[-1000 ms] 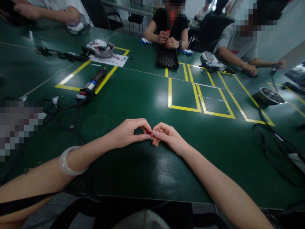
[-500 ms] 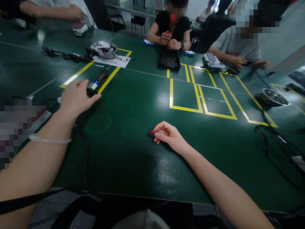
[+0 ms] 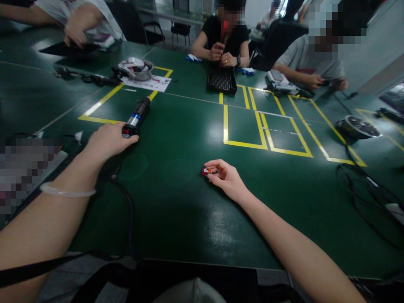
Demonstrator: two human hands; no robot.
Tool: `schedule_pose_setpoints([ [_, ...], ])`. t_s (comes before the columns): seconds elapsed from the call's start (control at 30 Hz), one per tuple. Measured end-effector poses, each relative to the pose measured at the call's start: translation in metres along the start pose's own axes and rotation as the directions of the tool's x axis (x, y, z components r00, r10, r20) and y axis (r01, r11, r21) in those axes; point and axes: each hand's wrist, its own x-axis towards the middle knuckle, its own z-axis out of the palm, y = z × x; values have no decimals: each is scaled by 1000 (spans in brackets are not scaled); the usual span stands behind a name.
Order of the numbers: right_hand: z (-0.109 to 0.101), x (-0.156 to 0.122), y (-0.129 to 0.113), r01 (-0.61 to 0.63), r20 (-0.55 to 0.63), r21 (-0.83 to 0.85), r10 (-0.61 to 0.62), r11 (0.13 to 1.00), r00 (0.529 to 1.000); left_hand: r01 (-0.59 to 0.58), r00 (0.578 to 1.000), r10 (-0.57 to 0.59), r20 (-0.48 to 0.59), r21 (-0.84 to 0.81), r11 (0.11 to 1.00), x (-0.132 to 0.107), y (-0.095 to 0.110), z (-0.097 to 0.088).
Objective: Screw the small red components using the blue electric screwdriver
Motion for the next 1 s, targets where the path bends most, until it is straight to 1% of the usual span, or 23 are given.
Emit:
schedule_pose_setpoints([
  [0.1,-2,0,-2,-6,12,-28,7,1000,1000,-95,995,95,10,-16,995,-14,21,0],
  [0.27,-3,-1,-5,22,36,-97,-18,995,999,-201,978,202,44,-26,979,-41,63,3],
  [0.4,-2,-2,-5,98,48,-173,-91,980,995,-318,944,320,86,-29,948,-70,96,5],
  [0.53,-1,-3,-6,154,73,-272,-140,950,988,-421,895,423,141,-46,906,-99,119,6],
  [0.67,1,-7,-10,227,114,-374,-198,899,973,-515,833,517,199,-63,855,-120,131,3],
  [0.77,2,-9,-14,278,173,-433,-224,857,959,-553,796,553,245,-77,830,-127,135,-2],
  [0.87,2,-10,-17,334,243,-473,-244,815,939,-568,783,569,252,-82,819,-129,135,-3],
  [1.0,1,-10,-18,390,275,-507,-284,769,918,-584,774,586,238,-89,807,-128,132,-1],
])
